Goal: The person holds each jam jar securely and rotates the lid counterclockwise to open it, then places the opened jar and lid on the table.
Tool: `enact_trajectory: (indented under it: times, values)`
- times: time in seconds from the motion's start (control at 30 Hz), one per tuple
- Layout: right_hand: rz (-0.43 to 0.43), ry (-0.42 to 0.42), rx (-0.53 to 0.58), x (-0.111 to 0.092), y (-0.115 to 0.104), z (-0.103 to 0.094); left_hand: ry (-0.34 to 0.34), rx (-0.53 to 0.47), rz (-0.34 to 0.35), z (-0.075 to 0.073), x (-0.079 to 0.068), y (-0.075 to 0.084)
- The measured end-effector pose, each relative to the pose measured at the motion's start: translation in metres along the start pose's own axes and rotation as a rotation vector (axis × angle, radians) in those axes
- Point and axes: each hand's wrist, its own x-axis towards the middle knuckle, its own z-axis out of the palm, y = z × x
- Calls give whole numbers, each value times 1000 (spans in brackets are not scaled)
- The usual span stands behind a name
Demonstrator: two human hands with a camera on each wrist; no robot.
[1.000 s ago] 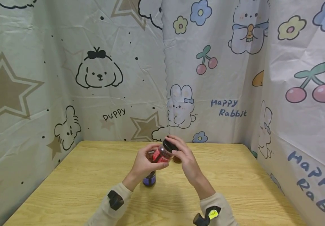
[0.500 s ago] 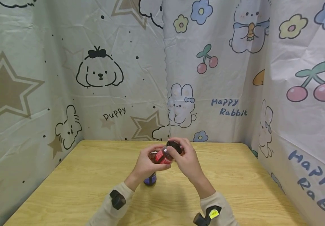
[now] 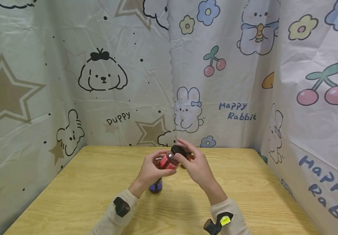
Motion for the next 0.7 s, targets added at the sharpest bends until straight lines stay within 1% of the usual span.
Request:
enact_trajectory:
  times: [0.13,0.33,0.4,0.6,0.7]
  values:
    - [-20,-38,32,0,0,0,20,-5,-9,0,-1,0]
    - [15,-62,106,-1,-3,2,5,-7,-10,0,-1,-2]
    - [24,-56,108,-1,-4,4,0,-6,-11,0,-1,-2]
    - [10,-11,87,-1,-4,6,8,8,-12,0,0,-1]
    - [36,15,44,0,-3,8,4,0,-7,0,0,-2]
